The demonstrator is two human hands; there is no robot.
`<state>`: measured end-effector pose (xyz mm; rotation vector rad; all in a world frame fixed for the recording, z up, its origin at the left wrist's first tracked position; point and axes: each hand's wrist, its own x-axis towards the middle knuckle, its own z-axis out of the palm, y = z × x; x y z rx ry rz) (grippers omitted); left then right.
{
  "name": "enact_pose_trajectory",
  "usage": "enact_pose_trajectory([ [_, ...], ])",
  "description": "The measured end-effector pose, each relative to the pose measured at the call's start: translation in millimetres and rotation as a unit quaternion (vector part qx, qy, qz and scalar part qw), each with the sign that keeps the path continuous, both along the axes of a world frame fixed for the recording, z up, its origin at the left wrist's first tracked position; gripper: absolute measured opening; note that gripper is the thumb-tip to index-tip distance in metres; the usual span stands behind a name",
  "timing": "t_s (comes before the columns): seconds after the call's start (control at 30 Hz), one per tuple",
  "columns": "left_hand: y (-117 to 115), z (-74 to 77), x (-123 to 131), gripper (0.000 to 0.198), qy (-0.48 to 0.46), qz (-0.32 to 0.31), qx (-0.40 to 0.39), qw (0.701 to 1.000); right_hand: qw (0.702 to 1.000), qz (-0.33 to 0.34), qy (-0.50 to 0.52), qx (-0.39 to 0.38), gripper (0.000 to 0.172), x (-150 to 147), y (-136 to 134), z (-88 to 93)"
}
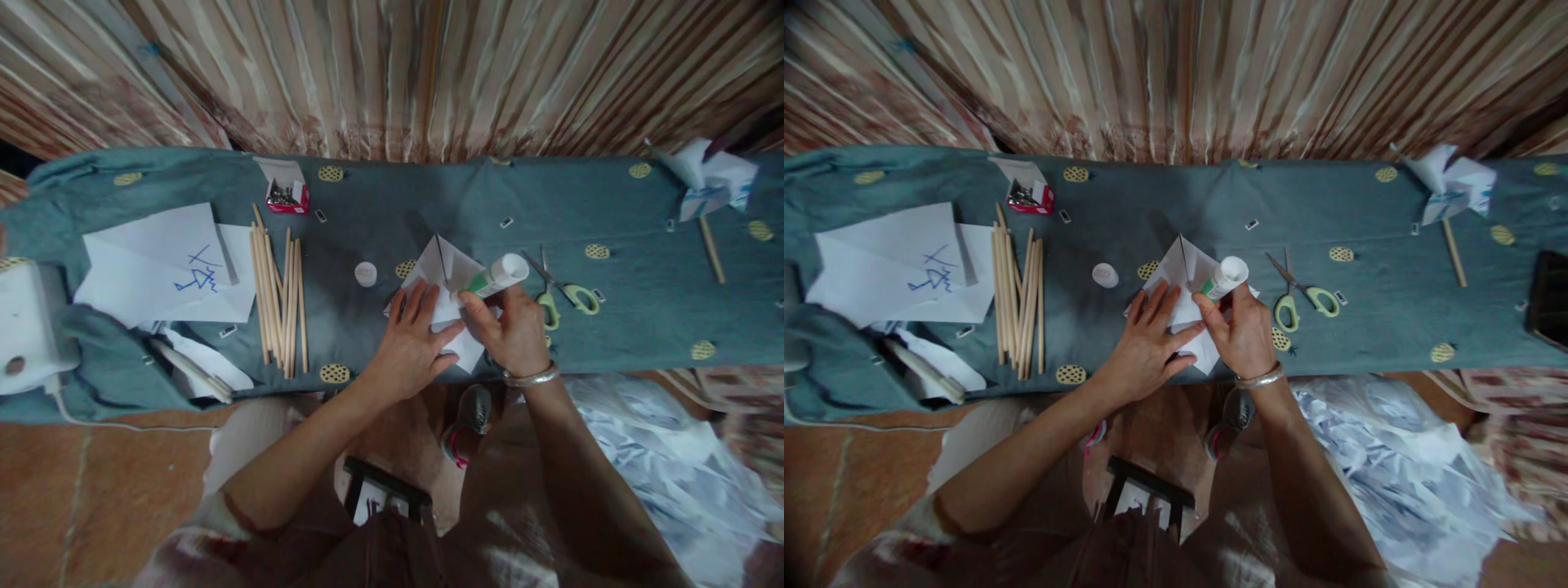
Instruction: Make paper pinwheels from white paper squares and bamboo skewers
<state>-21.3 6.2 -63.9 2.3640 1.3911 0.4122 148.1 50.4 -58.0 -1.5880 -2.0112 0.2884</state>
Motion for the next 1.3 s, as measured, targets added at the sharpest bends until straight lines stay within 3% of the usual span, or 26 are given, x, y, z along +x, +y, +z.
enact_pose_trajectory([
  [0.6,-0.2,-1.5,-0.1,0.051,-0.009,0.000,0.004,1.000,0.998,-0.011,0.044,-0.039,0.042,-7.1,7.8,0.8],
  [1.3,-0.2,-2.5,-0.1,0.049,-0.014,0.002,0.015,1.000,0.993,0.062,0.047,-0.085,0.035,-7.0,4.7,10.0],
])
